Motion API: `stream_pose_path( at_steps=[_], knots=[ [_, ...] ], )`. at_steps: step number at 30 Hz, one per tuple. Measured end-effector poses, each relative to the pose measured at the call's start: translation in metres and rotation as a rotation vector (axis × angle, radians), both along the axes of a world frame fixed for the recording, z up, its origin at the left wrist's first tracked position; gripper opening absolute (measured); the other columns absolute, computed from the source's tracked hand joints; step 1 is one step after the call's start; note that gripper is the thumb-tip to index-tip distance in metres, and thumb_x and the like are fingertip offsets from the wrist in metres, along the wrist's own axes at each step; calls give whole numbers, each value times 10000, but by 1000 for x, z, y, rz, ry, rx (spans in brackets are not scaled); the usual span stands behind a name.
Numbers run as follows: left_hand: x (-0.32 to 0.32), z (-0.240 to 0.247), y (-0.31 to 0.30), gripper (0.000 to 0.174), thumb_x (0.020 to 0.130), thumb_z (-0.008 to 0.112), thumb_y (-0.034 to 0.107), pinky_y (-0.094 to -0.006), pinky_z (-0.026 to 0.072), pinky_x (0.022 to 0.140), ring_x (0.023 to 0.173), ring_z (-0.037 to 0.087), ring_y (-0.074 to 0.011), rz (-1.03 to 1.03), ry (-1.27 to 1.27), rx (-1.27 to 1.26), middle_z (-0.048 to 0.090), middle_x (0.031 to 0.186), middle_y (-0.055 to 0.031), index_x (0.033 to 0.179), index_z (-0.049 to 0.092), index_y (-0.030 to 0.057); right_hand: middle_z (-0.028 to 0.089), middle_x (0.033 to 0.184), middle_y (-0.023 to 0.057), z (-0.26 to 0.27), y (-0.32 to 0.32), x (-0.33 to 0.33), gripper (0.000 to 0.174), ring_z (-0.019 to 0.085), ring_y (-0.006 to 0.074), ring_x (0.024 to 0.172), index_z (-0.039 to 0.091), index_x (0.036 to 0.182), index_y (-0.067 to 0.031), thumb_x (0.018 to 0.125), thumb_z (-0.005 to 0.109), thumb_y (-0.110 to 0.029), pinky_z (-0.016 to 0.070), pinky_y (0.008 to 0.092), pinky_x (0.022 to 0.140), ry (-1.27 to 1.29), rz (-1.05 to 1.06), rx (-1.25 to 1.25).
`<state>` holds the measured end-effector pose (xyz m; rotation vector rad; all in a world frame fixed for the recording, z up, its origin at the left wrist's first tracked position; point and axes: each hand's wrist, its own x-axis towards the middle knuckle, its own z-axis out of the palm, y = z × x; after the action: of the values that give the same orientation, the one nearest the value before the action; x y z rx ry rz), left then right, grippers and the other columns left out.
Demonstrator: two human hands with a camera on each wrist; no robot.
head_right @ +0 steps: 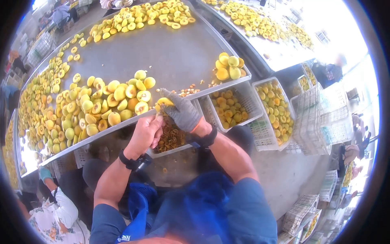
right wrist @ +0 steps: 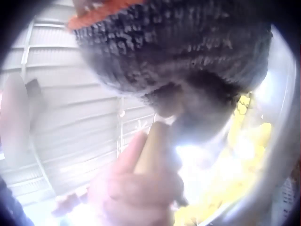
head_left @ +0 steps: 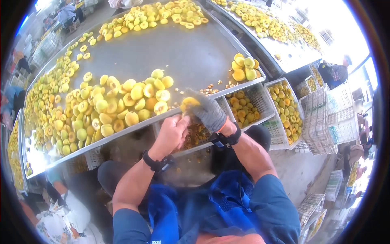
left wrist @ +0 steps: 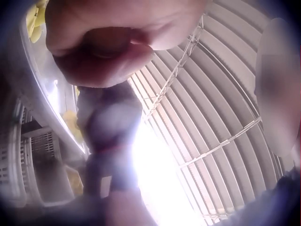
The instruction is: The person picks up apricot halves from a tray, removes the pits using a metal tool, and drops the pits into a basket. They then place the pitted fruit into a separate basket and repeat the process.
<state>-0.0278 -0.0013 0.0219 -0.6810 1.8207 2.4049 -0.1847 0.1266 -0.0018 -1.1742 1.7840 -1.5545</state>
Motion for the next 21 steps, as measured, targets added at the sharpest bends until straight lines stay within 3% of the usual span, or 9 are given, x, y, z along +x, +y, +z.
stream_pose_path(
  at_steps=[4, 8, 11, 13, 16, 21],
  knots=[
    [4, 1, 4, 352, 1091, 516, 306, -262, 309, 375, 411, 390, -91, -92, -20, -174, 461, 596, -4, 930, 563, -3, 710, 1176, 161, 8, 14, -10, 585, 686, 235, 1034, 474, 1524, -69, 962, 617, 4, 541, 354, 898, 197, 109, 41],
    [4, 4, 7, 345, 1089, 514, 297, -269, 313, 377, 413, 390, -93, -79, -85, 32, 455, 599, -3, 925, 556, -4, 696, 1190, 121, 16, 16, -10, 531, 650, 212, 1083, 490, 1495, -28, 983, 633, -46, 523, 362, 953, 340, 132, 176],
    [-2, 4, 12, 341, 1086, 515, 295, -270, 318, 380, 416, 390, -93, -26, -97, 250, 450, 601, -2, 922, 554, -1, 725, 1136, 176, 2, 14, -11, 606, 697, 294, 1010, 491, 1506, -59, 927, 656, 2, 542, 376, 893, 417, 52, 67],
    [-2, 6, 13, 339, 1085, 516, 298, -265, 318, 383, 423, 382, -90, -21, -88, 299, 445, 607, 1, 923, 550, 2, 727, 1135, 173, 6, 16, -15, 592, 698, 303, 1018, 495, 1500, -59, 934, 664, -22, 542, 382, 901, 277, 90, 73],
    [-4, 2, 17, 338, 1086, 515, 308, -257, 314, 385, 432, 358, -81, -90, -38, -116, 430, 615, 14, 931, 547, 9, 729, 1138, 164, -3, 17, -22, 572, 700, 305, 1019, 505, 1491, -64, 946, 676, -63, 545, 385, 902, 274, 116, 79],
    [-6, 5, 17, 327, 1089, 511, 298, -250, 297, 383, 430, 337, -72, -66, -82, 2, 413, 616, 27, 944, 551, 7, 733, 1136, 155, -5, 15, -20, 524, 703, 297, 1007, 541, 1459, -68, 959, 690, -113, 552, 381, 886, 360, 65, 93]
  ],
)
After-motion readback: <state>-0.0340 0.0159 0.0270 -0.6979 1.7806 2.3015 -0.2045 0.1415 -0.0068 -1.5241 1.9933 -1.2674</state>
